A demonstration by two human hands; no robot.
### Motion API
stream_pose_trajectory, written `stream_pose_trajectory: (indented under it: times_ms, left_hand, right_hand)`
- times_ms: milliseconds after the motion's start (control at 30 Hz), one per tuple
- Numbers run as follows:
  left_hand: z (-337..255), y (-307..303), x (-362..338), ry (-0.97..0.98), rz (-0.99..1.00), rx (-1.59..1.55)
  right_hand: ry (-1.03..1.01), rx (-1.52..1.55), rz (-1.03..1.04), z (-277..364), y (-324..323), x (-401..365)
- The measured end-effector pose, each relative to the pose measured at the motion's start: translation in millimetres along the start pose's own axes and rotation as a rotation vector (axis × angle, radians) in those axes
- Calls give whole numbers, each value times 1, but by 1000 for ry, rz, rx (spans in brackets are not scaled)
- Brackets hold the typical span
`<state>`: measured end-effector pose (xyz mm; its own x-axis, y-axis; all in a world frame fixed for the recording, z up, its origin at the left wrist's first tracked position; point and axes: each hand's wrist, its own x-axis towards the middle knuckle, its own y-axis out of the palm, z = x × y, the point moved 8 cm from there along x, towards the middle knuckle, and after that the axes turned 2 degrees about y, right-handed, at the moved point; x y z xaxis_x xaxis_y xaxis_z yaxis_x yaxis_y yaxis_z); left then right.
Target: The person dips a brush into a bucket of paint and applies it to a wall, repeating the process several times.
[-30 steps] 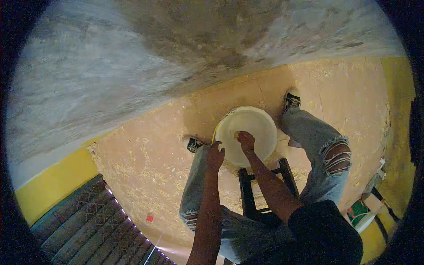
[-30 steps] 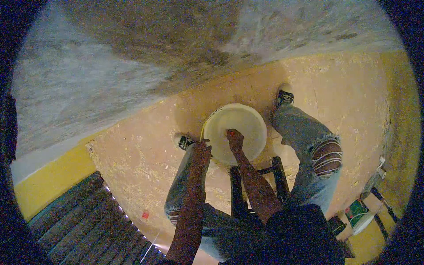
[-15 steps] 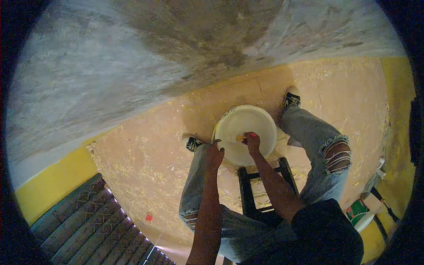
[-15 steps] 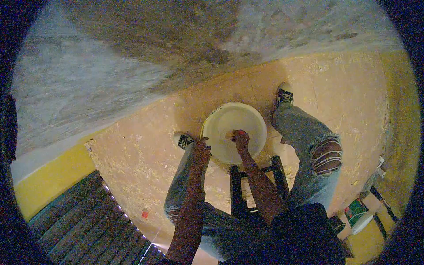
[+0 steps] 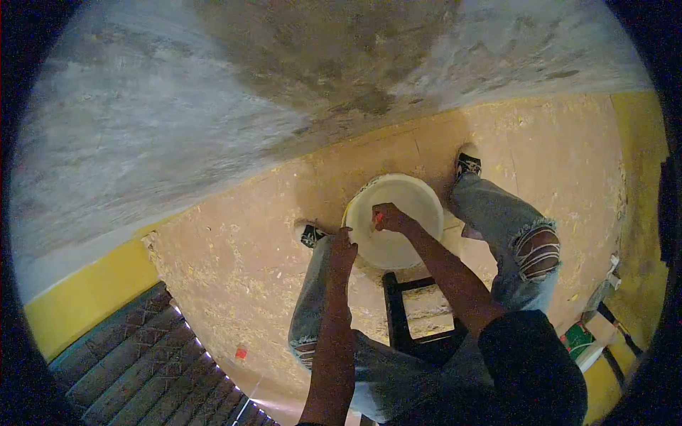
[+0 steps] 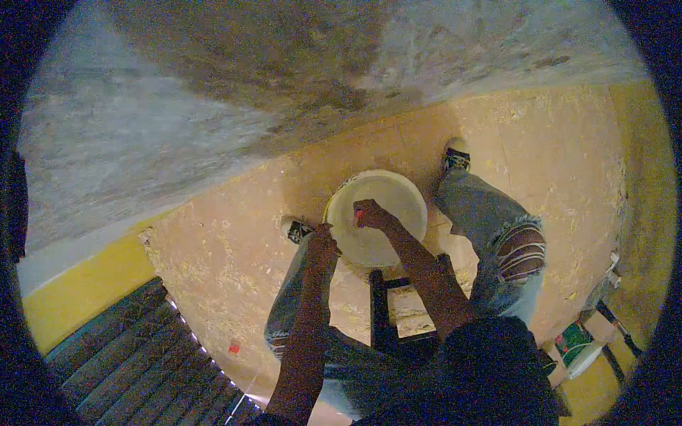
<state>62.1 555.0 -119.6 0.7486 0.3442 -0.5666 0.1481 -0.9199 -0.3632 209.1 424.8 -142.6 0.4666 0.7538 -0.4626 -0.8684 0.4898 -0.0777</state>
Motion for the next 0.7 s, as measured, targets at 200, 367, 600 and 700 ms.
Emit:
stream_pose_trajectory:
  times_ms: [200, 367, 600, 700]
  left_hand:
    - [10, 3, -1, 46, -38, -11]
    - [1, 3, 1, 7, 36, 158]
    - [10, 15, 0, 81, 26, 152]
    - [15, 13, 1, 40, 55, 144]
  right_hand:
    - [98, 476, -364, -28, -14, -37]
    - [165, 805, -662, -97, 8, -70]
    - [282, 1052, -586, -113, 25, -74]
    - [325, 768, -412, -96, 13, -56]
